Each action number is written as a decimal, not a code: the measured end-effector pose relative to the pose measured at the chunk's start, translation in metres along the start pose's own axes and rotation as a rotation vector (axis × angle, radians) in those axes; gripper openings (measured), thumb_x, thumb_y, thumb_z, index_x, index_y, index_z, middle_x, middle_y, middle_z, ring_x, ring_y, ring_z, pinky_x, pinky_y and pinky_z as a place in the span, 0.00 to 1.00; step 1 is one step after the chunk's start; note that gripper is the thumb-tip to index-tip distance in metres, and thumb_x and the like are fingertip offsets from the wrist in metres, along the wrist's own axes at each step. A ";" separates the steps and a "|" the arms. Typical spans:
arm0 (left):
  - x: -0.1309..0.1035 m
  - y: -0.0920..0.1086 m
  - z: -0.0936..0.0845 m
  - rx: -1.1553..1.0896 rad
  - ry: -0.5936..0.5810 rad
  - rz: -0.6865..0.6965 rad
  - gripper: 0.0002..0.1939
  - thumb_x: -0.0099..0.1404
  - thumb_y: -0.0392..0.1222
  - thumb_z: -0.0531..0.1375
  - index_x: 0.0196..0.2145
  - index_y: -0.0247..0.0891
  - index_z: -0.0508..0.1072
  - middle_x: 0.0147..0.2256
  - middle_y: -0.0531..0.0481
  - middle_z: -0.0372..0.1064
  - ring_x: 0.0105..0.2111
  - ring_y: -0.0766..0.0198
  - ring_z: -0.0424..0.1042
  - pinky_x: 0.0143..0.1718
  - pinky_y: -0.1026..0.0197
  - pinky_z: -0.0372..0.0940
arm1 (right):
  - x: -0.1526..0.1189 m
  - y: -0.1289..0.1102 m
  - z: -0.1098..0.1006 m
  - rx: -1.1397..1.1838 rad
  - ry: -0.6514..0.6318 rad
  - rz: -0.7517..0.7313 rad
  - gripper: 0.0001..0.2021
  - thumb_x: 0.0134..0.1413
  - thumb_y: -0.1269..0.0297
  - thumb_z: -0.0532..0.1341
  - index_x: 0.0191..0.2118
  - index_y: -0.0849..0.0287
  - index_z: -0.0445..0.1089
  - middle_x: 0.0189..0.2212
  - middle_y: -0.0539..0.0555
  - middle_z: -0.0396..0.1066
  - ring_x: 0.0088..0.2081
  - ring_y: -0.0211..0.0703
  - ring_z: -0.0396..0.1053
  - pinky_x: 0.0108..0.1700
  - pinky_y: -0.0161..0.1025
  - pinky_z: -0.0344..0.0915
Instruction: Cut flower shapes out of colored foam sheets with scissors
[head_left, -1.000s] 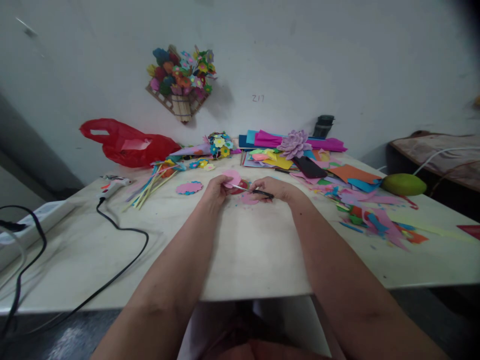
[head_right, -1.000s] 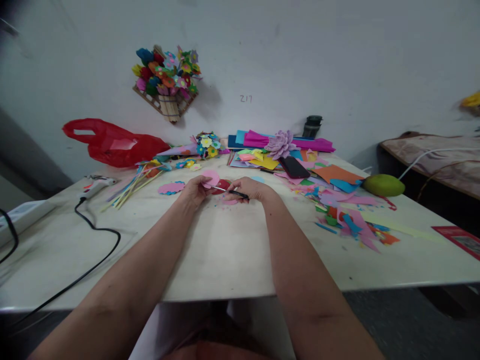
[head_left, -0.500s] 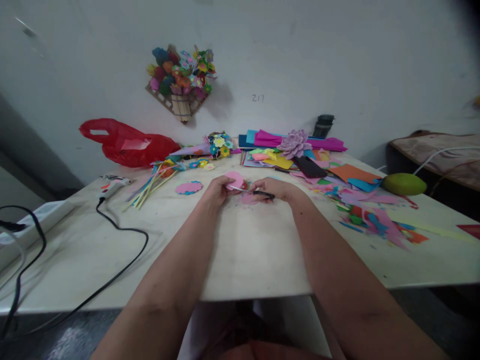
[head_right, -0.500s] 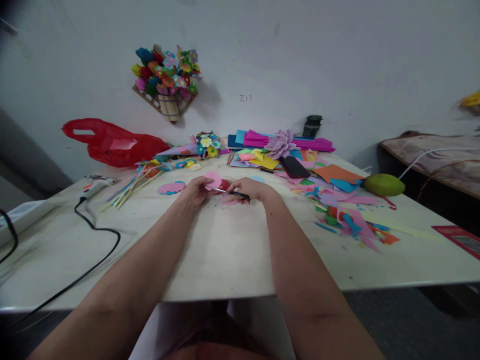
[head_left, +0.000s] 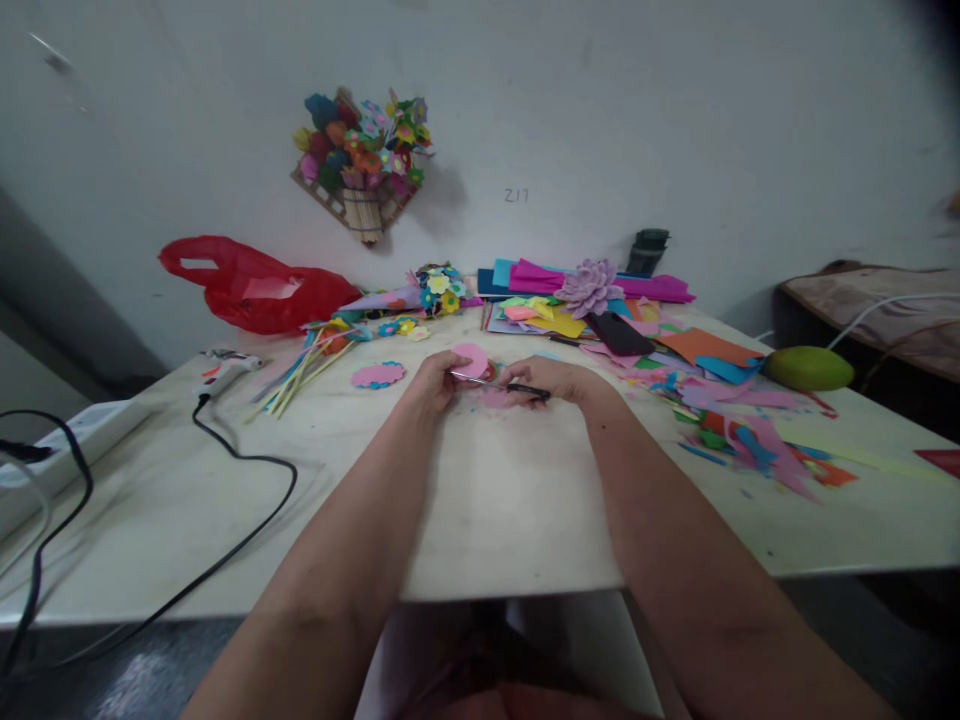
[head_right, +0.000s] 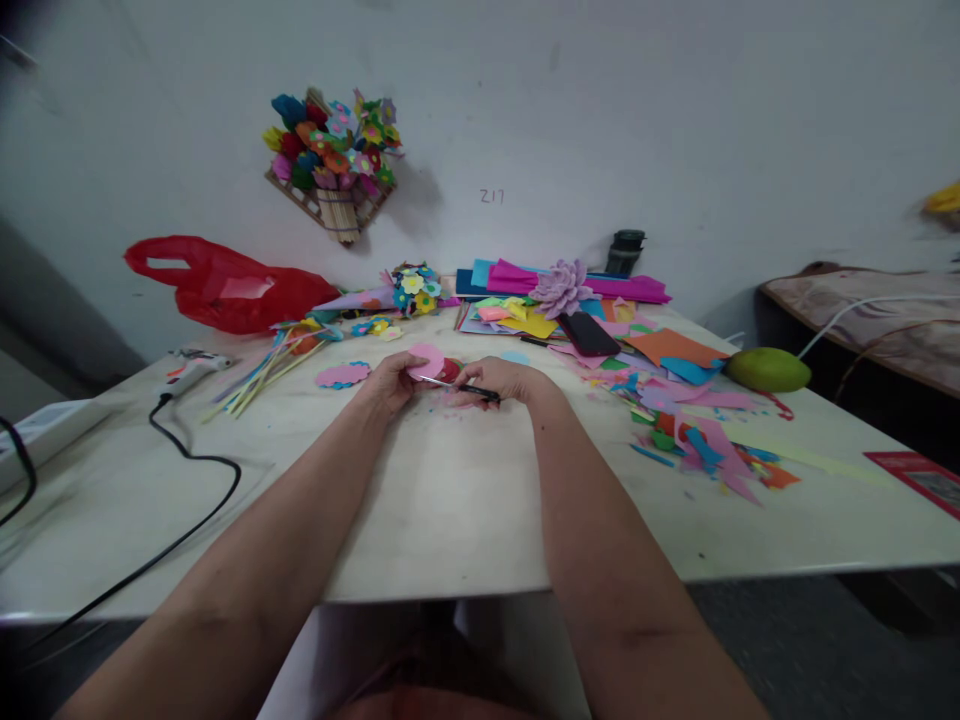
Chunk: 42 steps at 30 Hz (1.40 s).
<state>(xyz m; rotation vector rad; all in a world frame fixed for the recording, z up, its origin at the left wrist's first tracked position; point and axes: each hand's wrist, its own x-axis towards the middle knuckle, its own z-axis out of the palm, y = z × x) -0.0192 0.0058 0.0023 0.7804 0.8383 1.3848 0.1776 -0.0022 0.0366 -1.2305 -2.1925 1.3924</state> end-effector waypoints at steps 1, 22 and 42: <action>0.000 0.000 0.000 -0.011 0.007 0.008 0.07 0.44 0.27 0.61 0.24 0.32 0.70 0.23 0.48 0.70 0.23 0.61 0.71 0.28 0.56 0.73 | -0.001 -0.001 0.000 -0.005 -0.007 0.003 0.18 0.41 0.61 0.69 0.41 0.63 0.73 0.13 0.44 0.64 0.14 0.28 0.58 0.18 0.28 0.52; 0.002 0.006 0.001 -0.125 0.167 0.253 0.06 0.47 0.31 0.62 0.27 0.35 0.71 0.28 0.49 0.74 0.32 0.63 0.75 0.34 0.66 0.69 | 0.009 0.002 0.001 -0.103 0.174 0.079 0.06 0.42 0.67 0.69 0.29 0.63 0.76 0.14 0.47 0.66 0.16 0.31 0.61 0.19 0.30 0.57; -0.006 0.000 0.016 -0.158 0.130 0.252 0.08 0.49 0.31 0.65 0.24 0.35 0.68 0.25 0.53 0.70 0.25 0.69 0.71 0.31 0.65 0.68 | 0.019 -0.017 0.024 -0.669 0.477 0.120 0.10 0.39 0.64 0.68 0.34 0.54 0.78 0.31 0.58 0.75 0.39 0.52 0.71 0.31 0.36 0.59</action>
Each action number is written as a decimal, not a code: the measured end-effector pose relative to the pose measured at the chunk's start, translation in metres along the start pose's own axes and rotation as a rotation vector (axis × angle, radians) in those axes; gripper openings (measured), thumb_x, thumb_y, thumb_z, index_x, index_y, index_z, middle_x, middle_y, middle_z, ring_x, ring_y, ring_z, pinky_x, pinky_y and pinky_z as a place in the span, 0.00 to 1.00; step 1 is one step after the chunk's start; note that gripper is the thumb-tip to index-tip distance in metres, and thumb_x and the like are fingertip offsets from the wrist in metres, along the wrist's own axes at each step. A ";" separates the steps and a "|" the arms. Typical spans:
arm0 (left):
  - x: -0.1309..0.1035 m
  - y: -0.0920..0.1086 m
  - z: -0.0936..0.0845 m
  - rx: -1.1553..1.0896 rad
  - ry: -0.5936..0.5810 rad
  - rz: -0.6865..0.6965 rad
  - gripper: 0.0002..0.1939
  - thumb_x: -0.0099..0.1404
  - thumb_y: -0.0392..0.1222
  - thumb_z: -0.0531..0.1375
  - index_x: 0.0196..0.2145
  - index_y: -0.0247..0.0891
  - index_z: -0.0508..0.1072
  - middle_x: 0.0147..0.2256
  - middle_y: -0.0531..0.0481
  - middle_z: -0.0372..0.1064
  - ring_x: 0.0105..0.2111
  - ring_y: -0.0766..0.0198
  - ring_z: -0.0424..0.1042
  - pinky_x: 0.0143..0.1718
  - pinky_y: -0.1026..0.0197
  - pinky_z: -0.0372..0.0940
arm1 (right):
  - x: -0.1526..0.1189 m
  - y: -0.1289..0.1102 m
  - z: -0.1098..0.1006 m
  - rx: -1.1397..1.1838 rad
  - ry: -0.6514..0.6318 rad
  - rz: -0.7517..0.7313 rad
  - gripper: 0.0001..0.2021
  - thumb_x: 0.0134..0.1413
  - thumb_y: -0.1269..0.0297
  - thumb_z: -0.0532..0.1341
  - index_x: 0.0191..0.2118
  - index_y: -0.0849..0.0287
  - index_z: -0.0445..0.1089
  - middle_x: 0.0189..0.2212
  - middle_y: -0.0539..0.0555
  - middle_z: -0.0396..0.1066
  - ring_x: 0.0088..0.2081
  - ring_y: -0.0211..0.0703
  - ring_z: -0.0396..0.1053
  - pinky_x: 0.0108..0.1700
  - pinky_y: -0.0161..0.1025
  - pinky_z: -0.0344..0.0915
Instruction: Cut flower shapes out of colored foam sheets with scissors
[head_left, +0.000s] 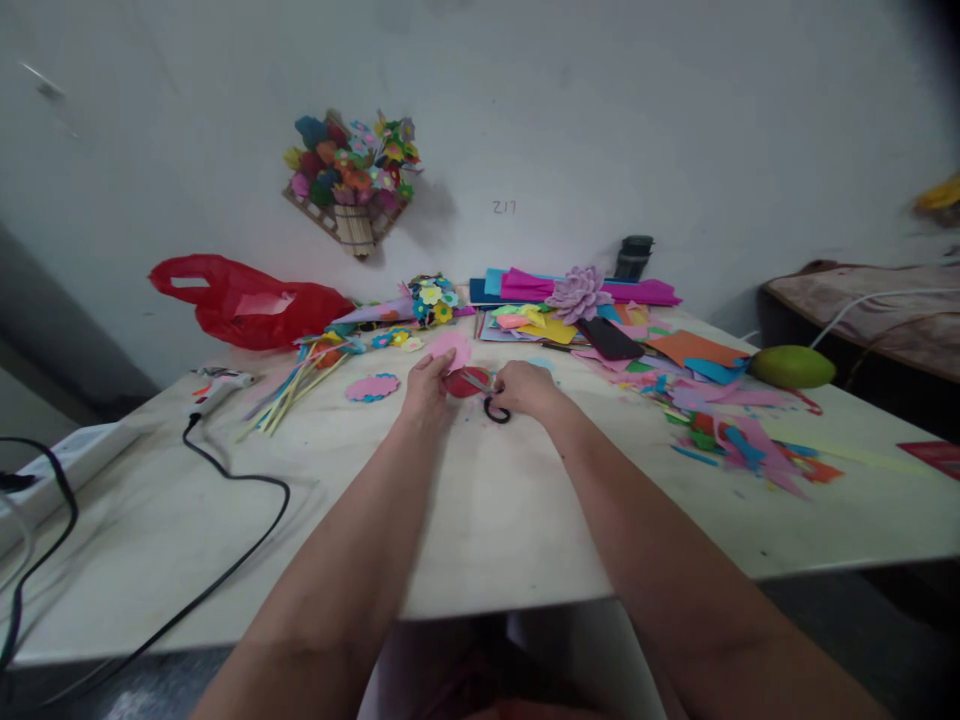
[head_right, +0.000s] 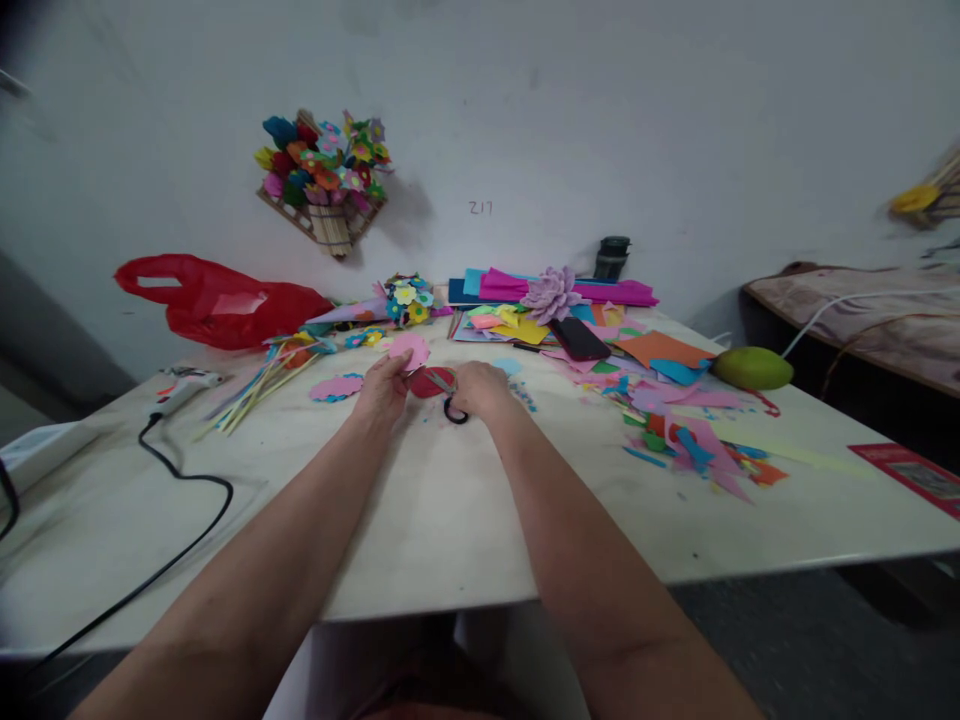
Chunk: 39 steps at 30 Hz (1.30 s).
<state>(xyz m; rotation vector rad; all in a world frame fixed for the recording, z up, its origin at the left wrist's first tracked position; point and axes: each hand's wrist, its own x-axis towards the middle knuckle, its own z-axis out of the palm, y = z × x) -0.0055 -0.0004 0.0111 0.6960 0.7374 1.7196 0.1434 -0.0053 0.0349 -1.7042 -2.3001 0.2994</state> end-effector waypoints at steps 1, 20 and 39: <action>0.000 0.000 0.000 0.001 -0.003 -0.002 0.08 0.49 0.31 0.65 0.24 0.35 0.68 0.25 0.53 0.70 0.24 0.69 0.71 0.31 0.65 0.68 | 0.000 -0.001 0.001 0.095 0.016 0.007 0.08 0.40 0.63 0.68 0.32 0.55 0.78 0.29 0.56 0.75 0.37 0.50 0.71 0.30 0.36 0.58; 0.003 -0.009 -0.002 0.102 -0.090 -0.018 0.13 0.46 0.39 0.69 0.28 0.33 0.71 0.22 0.50 0.71 0.20 0.66 0.71 0.24 0.65 0.66 | 0.001 -0.024 0.018 1.528 0.053 0.218 0.07 0.50 0.75 0.61 0.24 0.63 0.72 0.21 0.52 0.73 0.23 0.35 0.69 0.23 0.30 0.60; 0.001 -0.010 -0.001 0.121 -0.110 0.002 0.17 0.44 0.42 0.70 0.30 0.33 0.71 0.22 0.51 0.70 0.18 0.67 0.69 0.21 0.65 0.62 | 0.002 -0.022 0.019 1.512 0.031 0.195 0.09 0.52 0.75 0.60 0.24 0.62 0.73 0.24 0.54 0.76 0.24 0.36 0.72 0.22 0.30 0.58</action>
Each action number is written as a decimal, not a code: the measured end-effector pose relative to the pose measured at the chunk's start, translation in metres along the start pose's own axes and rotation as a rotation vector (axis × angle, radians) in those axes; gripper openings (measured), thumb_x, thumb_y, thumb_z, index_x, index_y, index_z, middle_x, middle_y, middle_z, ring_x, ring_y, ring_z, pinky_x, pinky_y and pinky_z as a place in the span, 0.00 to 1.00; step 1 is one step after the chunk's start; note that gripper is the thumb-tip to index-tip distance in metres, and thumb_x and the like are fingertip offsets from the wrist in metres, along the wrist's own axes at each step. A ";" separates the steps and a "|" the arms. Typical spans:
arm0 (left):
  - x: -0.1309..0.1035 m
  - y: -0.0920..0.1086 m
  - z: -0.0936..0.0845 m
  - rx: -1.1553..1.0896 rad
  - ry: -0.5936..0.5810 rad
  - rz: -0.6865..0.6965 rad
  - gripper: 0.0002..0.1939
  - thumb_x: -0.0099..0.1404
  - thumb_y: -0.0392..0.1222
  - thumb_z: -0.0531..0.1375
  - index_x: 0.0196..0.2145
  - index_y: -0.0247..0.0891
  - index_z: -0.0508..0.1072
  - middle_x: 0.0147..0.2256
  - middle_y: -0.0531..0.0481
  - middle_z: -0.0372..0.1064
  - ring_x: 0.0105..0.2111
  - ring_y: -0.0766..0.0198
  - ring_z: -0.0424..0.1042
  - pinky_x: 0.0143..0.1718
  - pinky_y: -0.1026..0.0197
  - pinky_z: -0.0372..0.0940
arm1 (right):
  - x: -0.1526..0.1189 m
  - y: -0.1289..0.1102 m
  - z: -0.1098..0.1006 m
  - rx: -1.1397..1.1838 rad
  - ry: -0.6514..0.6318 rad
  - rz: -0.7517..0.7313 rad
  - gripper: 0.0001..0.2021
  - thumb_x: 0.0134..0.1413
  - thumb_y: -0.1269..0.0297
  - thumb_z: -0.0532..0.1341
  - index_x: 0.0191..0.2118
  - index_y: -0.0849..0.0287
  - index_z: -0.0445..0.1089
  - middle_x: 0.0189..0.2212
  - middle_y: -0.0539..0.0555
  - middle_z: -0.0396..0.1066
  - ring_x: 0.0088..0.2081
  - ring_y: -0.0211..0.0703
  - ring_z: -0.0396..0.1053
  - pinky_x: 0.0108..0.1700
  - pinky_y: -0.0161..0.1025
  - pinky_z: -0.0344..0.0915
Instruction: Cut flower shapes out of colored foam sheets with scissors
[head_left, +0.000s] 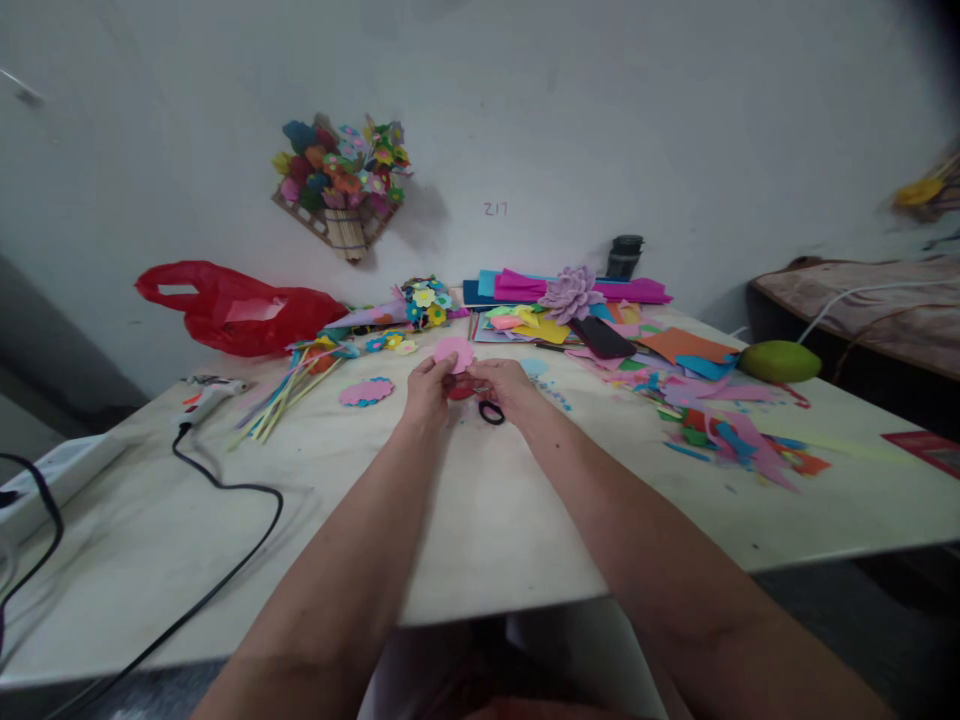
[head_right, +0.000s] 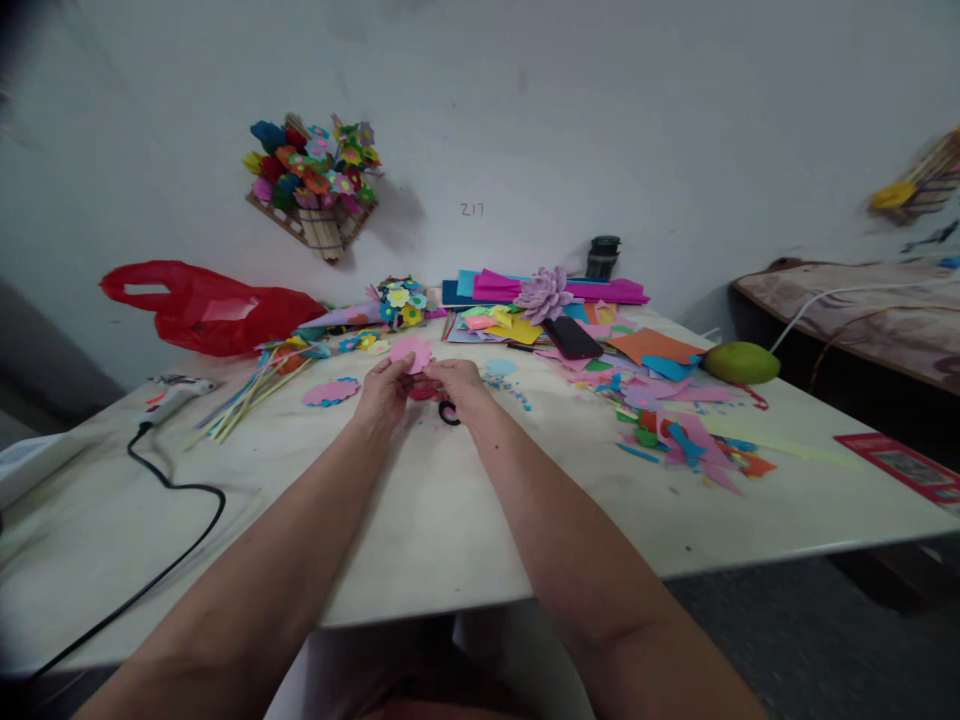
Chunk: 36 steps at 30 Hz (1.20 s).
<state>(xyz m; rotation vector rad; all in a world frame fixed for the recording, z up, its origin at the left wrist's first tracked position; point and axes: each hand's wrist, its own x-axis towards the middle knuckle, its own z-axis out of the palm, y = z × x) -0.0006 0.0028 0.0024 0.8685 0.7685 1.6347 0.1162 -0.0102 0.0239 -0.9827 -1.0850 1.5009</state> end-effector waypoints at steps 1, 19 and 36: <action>0.000 0.000 0.000 0.002 0.000 -0.001 0.17 0.44 0.42 0.70 0.30 0.33 0.71 0.22 0.51 0.70 0.18 0.67 0.69 0.21 0.65 0.62 | 0.000 0.000 0.000 0.000 0.003 0.001 0.09 0.52 0.75 0.60 0.24 0.62 0.73 0.24 0.54 0.76 0.24 0.36 0.72 0.21 0.30 0.58; 0.001 -0.001 -0.001 0.000 -0.005 0.014 0.17 0.43 0.42 0.71 0.29 0.33 0.71 0.22 0.49 0.71 0.18 0.67 0.68 0.20 0.65 0.62 | 0.003 0.002 -0.002 -0.017 -0.012 0.014 0.07 0.52 0.73 0.59 0.26 0.62 0.72 0.25 0.53 0.77 0.24 0.36 0.72 0.19 0.29 0.57; 0.001 0.000 -0.001 -0.008 0.018 -0.022 0.16 0.44 0.39 0.71 0.30 0.34 0.70 0.23 0.50 0.71 0.22 0.64 0.72 0.26 0.62 0.66 | 0.001 0.001 0.000 0.021 0.042 -0.004 0.10 0.55 0.66 0.62 0.26 0.64 0.71 0.21 0.55 0.75 0.21 0.36 0.71 0.18 0.28 0.57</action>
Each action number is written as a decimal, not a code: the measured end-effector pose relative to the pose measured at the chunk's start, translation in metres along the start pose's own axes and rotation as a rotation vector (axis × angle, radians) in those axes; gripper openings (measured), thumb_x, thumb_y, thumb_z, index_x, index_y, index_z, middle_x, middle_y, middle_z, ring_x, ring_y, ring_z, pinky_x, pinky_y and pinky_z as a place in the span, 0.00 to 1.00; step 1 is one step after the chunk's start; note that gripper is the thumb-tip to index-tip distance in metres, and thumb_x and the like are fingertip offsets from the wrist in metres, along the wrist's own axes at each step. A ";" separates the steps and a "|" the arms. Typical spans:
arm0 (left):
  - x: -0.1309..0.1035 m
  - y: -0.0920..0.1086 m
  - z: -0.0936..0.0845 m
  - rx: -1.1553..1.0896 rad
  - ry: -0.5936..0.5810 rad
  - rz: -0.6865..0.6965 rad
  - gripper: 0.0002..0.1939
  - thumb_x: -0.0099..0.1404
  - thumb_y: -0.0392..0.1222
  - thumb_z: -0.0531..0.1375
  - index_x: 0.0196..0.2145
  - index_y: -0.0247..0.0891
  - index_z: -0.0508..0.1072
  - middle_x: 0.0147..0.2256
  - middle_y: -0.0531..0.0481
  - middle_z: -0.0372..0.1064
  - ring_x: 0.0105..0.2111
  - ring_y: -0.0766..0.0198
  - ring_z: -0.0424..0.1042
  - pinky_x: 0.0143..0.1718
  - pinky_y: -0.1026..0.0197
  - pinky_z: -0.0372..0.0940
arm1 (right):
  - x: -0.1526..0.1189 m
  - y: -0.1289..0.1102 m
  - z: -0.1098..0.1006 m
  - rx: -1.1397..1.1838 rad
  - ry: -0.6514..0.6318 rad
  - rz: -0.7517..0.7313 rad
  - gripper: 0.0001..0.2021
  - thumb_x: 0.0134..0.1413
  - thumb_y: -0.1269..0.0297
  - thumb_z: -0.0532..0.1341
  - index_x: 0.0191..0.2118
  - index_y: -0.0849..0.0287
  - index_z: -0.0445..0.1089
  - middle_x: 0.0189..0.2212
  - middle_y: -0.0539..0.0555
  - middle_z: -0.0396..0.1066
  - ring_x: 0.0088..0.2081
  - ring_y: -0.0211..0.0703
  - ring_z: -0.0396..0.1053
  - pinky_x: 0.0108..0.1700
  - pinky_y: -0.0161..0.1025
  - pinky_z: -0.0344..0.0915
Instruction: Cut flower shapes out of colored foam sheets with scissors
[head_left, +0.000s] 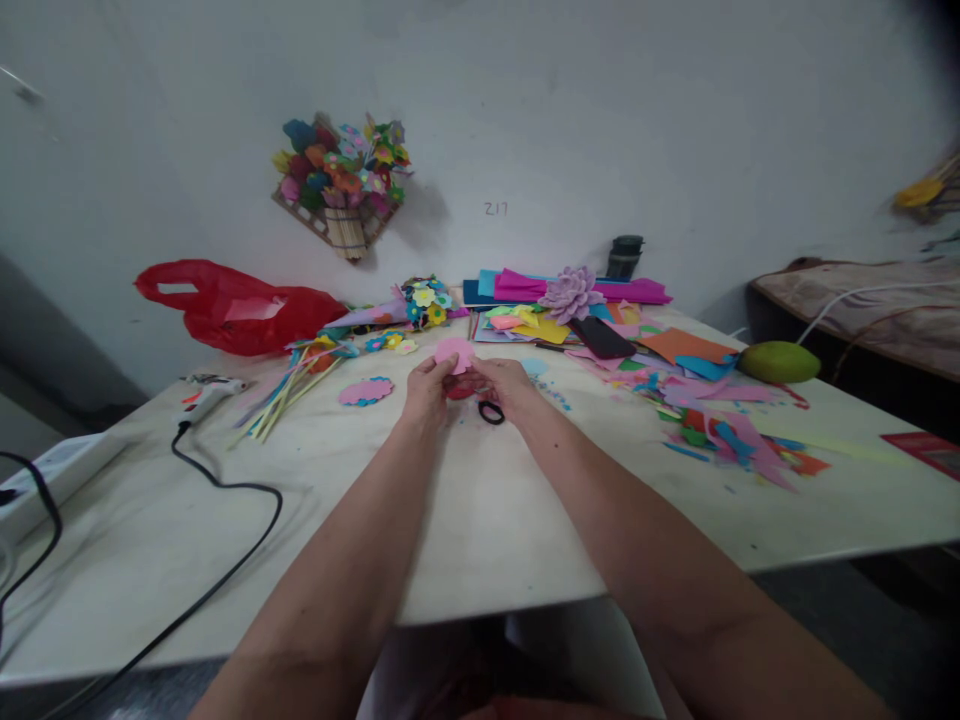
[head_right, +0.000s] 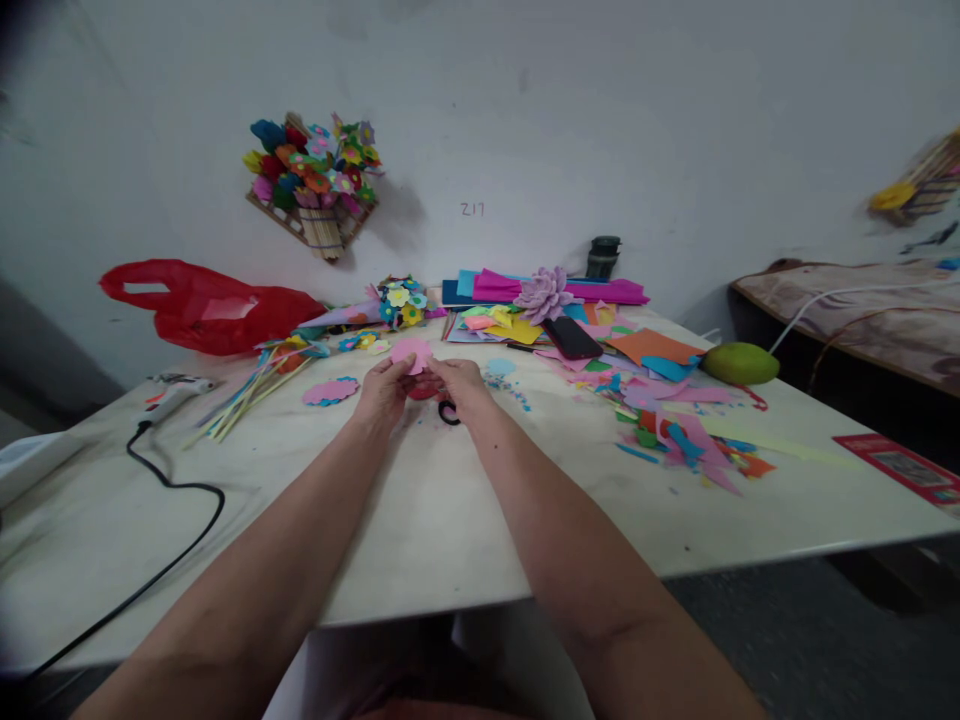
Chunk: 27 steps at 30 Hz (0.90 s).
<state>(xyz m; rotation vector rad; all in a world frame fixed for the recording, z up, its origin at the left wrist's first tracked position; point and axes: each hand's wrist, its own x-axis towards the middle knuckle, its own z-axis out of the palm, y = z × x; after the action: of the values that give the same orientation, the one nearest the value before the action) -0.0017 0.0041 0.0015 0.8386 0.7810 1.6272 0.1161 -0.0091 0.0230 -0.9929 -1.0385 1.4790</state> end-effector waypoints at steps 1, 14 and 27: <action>0.000 0.000 0.000 -0.002 -0.003 -0.003 0.16 0.44 0.39 0.71 0.30 0.34 0.70 0.23 0.49 0.71 0.22 0.64 0.73 0.27 0.62 0.67 | 0.000 0.000 0.000 -0.005 0.014 0.002 0.10 0.55 0.66 0.62 0.25 0.63 0.71 0.20 0.54 0.74 0.21 0.35 0.71 0.18 0.28 0.57; 0.002 -0.003 -0.003 0.006 -0.017 -0.010 0.13 0.47 0.38 0.69 0.29 0.33 0.71 0.22 0.50 0.71 0.21 0.65 0.72 0.27 0.63 0.67 | 0.003 0.004 0.003 0.000 0.107 -0.037 0.09 0.51 0.72 0.63 0.22 0.62 0.69 0.16 0.50 0.71 0.21 0.35 0.69 0.18 0.29 0.54; -0.001 0.000 0.000 -0.020 -0.002 -0.043 0.13 0.47 0.36 0.70 0.29 0.32 0.72 0.23 0.49 0.72 0.21 0.64 0.73 0.29 0.61 0.69 | 0.007 0.010 0.002 -0.077 0.149 -0.130 0.06 0.45 0.71 0.65 0.22 0.62 0.71 0.16 0.49 0.71 0.21 0.35 0.67 0.19 0.30 0.55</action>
<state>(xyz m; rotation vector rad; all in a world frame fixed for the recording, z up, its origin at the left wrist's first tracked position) -0.0016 0.0033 0.0010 0.8040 0.7756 1.5937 0.1106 -0.0032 0.0131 -1.0528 -1.0380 1.2481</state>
